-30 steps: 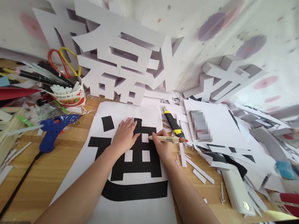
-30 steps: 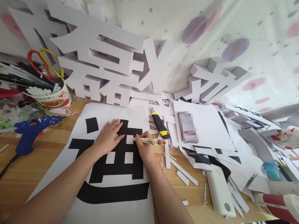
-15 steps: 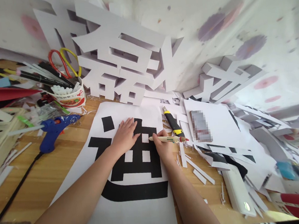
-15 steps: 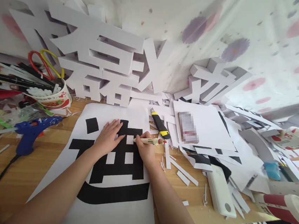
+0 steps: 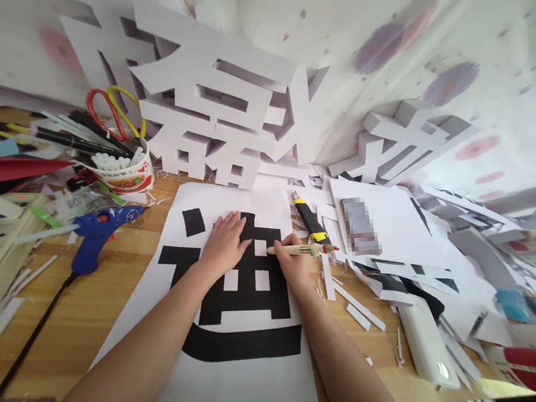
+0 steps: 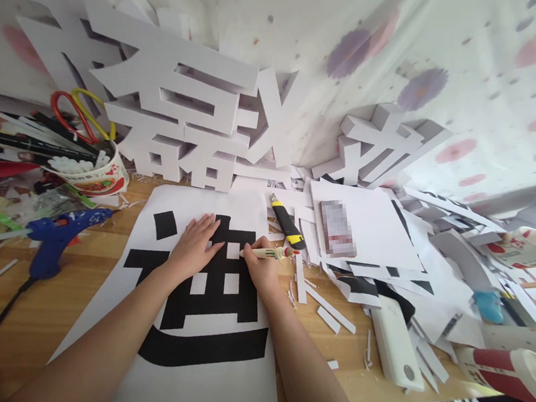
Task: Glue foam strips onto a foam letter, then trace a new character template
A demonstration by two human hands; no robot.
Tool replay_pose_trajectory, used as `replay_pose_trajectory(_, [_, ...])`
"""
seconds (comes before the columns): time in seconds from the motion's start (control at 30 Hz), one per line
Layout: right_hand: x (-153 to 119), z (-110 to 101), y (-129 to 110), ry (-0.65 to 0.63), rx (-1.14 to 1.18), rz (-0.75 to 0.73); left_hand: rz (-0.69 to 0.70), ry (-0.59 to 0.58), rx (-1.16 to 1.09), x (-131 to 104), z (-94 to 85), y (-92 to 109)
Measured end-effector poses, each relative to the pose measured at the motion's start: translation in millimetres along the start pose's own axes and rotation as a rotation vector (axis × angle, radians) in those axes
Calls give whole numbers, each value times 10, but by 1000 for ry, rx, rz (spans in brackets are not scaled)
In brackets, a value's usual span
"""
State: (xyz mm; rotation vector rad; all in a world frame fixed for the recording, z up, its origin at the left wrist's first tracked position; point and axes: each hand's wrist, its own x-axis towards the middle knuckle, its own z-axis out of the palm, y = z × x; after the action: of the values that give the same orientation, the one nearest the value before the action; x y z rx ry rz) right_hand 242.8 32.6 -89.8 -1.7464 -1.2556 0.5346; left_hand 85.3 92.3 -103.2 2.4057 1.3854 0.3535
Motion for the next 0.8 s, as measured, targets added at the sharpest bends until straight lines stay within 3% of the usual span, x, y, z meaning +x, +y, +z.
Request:
replay_pose_trajectory(0.2, [2, 29, 41, 53, 85, 2, -15, -38, 25, 2, -33, 24])
replay_pose_trajectory(0.47, [9, 59, 68, 23, 145, 0, -5, -20, 43, -9, -22, 17])
replay_pose_trajectory(0.63, [-15, -5, 8, -48, 142, -11, 10, -4, 37, -11, -10, 2])
replay_pose_trajectory(0.8, [-77, -35, -90, -219, 261, 15, 16, -9, 32, -6, 5, -17])
